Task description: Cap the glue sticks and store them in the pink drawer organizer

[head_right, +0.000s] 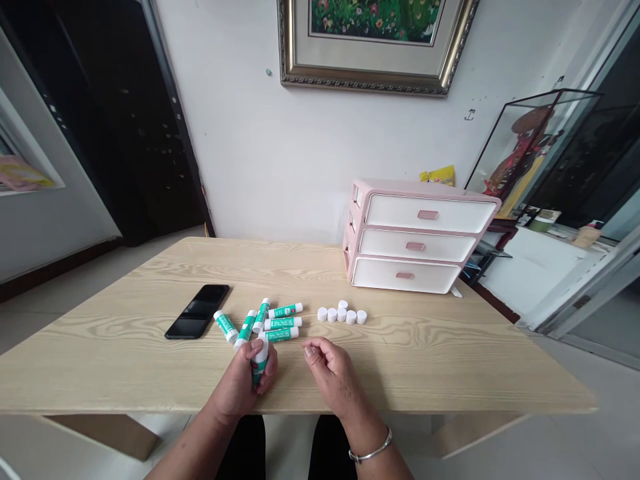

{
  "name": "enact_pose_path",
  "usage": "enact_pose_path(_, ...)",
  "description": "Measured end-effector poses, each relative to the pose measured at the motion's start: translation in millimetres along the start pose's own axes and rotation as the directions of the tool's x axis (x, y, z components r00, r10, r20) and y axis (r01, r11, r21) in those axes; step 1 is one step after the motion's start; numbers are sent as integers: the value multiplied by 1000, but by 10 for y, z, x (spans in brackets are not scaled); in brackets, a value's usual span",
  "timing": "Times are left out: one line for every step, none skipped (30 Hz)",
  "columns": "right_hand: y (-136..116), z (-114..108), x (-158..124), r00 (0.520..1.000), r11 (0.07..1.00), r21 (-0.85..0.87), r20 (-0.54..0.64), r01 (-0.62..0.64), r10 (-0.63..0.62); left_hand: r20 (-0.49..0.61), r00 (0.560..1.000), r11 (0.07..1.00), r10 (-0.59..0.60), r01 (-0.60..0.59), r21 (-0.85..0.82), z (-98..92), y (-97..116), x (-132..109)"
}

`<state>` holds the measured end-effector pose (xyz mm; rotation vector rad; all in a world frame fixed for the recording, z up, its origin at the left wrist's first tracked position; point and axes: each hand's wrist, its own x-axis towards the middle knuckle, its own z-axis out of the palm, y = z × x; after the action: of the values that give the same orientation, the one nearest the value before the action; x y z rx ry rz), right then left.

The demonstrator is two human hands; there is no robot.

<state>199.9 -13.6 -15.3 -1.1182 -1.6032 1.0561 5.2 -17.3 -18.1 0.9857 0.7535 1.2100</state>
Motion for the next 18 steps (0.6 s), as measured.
enact_pose_path(-7, 1, -2, 1000, 1000, -3, 0, 1, -1, 10, 1000, 1000, 18, -18, -6, 2, 0, 1)
enact_pose_path(-13, 2, -4, 1000, 1000, -7, -2, 3, -3, 13, 1000, 1000, 20, -20, -12, 5, 2, 1)
enact_pose_path(-19, 4, -5, 1000, 1000, -10, -4, 4, -4, 15, 1000, 1000, 18, -18, -16, 9, 4, -1)
enact_pose_path(-23, 5, -6, 1000, 1000, -13, -5, 5, -5, 16, 1000, 1000, 18, -17, -20, 13, 7, -3)
enact_pose_path(-24, 7, -6, 1000, 1000, -15, -6, 6, -6, 15, 1000, 1000, 19, -18, -24, 18, 11, -4)
enact_pose_path(-22, 7, -5, 1000, 1000, -18, -5, 8, -8, 15, 1000, 999, 18, -17, -27, 21, 14, -6)
enact_pose_path(-18, 7, -4, 1000, 1000, -18, -4, 10, -10, 15, 1000, 999, 18, -18, -29, 24, 18, -7)
enact_pose_path(-13, 7, -2, 1000, 1000, -17, -2, 12, -12, 15, 1000, 999, 18, -18, -31, 26, 22, -8)
enact_pose_path(-7, 5, -1, 1000, 1000, -16, 0, 13, -13, 15, 1000, 999, 18, -18, -34, 28, 24, -8)
enact_pose_path(-1, 4, -1, 1000, 1000, -16, 2, 15, -15, 15, 1000, 999, 18, -17, -39, 28, 26, -7)
enact_pose_path(3, 2, -1, 1000, 1000, -14, 5, 17, -17, 17, 1000, 999, 17, -16, -45, 29, 26, -6)
enact_pose_path(6, 1, -1, 1000, 1000, -13, 6, 19, -19, 18, 1000, 999, 18, -17, -50, 29, 26, -5)
enact_pose_path(7, 1, -3, 1000, 1000, -12, 7, 19, -19, 20, 1000, 998, 20, -19, -54, 30, 25, -4)
enact_pose_path(7, 2, -4, 1000, 1000, -10, 8, 19, -19, 20, 1000, 998, 24, -23, -56, 32, 23, -3)
enact_pose_path(4, 4, -7, 1000, 1000, -7, 10, 20, -20, 12, 999, 998, 31, -30, -56, 34, 22, -2)
enact_pose_path(0, 7, -10, 1000, 1000, -3, 14, 21, -21, -2, 999, 998, 39, -39, -50, 39, 24, -4)
enact_pose_path(-6, 11, -13, 1000, 1000, -1, 19, 24, -24, -24, 999, 998, 49, -49, -34, 47, 30, -8)
enact_pose_path(-14, 15, -17, 999, 1000, -2, 26, 30, -30, -47, 997, 998, 55, -55, 1, 59, 41, -15)
